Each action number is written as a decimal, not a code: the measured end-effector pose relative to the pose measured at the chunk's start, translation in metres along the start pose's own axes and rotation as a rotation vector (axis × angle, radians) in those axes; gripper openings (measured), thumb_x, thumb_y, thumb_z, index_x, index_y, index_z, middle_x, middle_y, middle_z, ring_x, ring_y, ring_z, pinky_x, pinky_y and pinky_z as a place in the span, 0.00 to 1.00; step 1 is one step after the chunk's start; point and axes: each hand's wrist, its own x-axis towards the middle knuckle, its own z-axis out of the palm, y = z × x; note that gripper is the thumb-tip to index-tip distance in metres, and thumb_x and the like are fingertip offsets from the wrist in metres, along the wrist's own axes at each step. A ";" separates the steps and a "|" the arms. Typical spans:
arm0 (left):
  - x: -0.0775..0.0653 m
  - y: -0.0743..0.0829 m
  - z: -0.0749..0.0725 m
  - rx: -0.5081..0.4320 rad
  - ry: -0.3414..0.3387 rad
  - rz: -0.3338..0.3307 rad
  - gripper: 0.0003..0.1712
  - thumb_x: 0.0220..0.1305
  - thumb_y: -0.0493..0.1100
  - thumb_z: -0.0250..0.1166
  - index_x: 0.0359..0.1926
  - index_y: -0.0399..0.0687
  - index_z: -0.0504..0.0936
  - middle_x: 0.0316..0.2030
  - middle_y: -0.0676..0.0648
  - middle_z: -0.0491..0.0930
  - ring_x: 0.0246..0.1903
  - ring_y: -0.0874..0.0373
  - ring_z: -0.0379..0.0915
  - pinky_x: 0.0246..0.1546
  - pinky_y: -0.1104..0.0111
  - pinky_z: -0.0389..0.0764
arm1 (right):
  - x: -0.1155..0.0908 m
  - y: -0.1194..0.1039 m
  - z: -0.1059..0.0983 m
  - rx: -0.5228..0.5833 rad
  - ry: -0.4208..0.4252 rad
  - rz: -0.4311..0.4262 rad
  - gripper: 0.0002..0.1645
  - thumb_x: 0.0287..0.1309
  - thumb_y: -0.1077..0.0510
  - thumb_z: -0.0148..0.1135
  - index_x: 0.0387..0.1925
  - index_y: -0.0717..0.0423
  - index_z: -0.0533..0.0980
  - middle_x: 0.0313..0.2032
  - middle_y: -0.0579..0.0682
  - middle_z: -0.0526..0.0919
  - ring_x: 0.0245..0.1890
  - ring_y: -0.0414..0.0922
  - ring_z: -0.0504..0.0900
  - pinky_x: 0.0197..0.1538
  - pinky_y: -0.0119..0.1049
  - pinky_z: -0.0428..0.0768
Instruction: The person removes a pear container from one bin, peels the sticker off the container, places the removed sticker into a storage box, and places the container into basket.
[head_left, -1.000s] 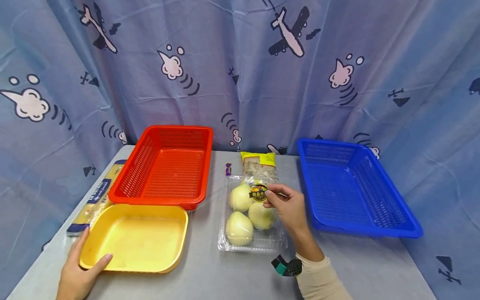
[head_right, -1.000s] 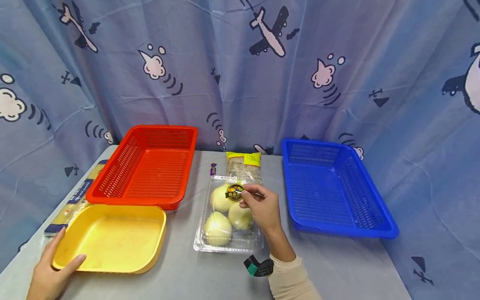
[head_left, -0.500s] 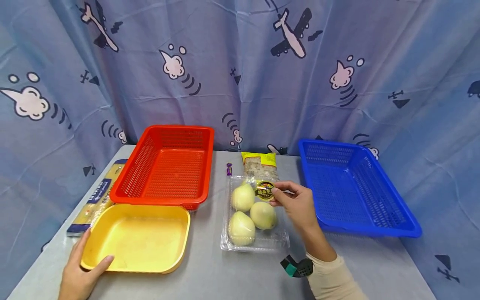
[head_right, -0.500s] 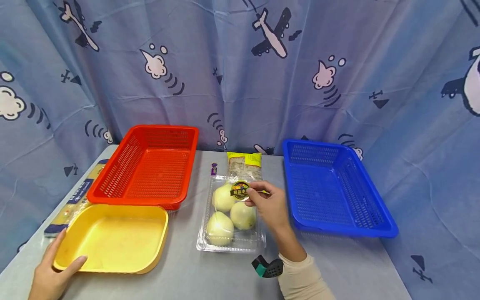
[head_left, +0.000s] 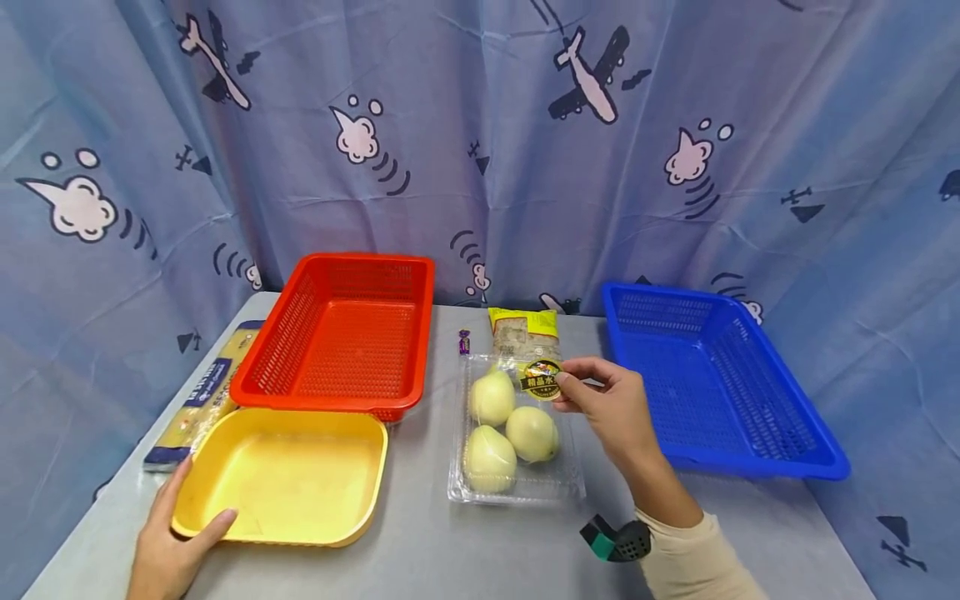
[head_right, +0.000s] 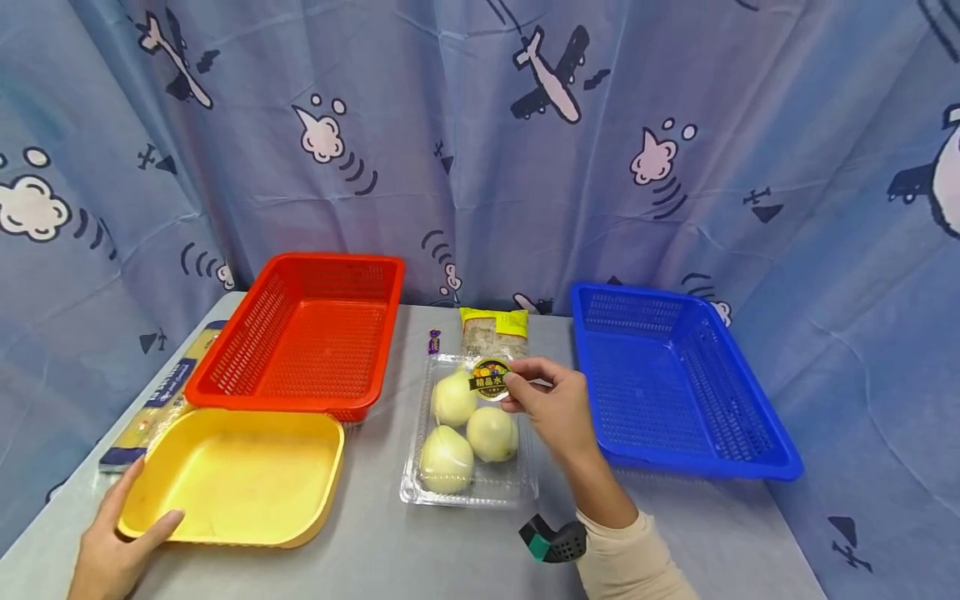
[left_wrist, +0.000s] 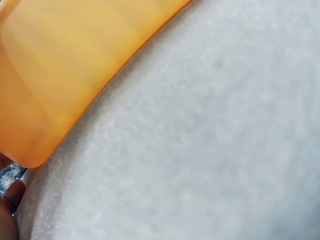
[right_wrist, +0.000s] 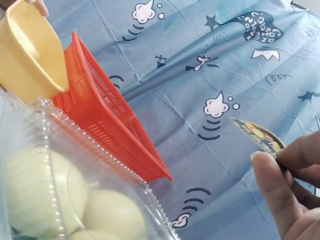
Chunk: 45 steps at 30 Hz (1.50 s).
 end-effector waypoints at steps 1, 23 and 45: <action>-0.001 0.000 0.000 -0.001 0.002 0.000 0.56 0.60 0.54 0.68 0.77 0.49 0.41 0.71 0.29 0.43 0.65 0.29 0.46 0.65 0.45 0.46 | 0.000 -0.002 0.000 -0.011 -0.003 0.002 0.12 0.58 0.73 0.62 0.42 0.80 0.75 0.32 0.61 0.79 0.23 0.44 0.83 0.32 0.39 0.83; -0.001 0.004 0.002 -0.015 0.004 -0.046 0.58 0.58 0.55 0.70 0.77 0.50 0.41 0.72 0.32 0.42 0.67 0.31 0.44 0.65 0.46 0.48 | -0.005 -0.030 0.018 -0.032 -0.070 -0.015 0.11 0.57 0.74 0.61 0.41 0.79 0.76 0.35 0.64 0.78 0.25 0.45 0.82 0.34 0.41 0.83; -0.002 0.002 0.003 -0.044 0.027 -0.022 0.57 0.58 0.53 0.70 0.77 0.49 0.43 0.72 0.32 0.44 0.68 0.32 0.43 0.66 0.48 0.46 | 0.000 -0.051 0.066 0.078 -0.154 -0.056 0.09 0.55 0.76 0.60 0.39 0.79 0.77 0.33 0.61 0.78 0.23 0.45 0.81 0.32 0.43 0.83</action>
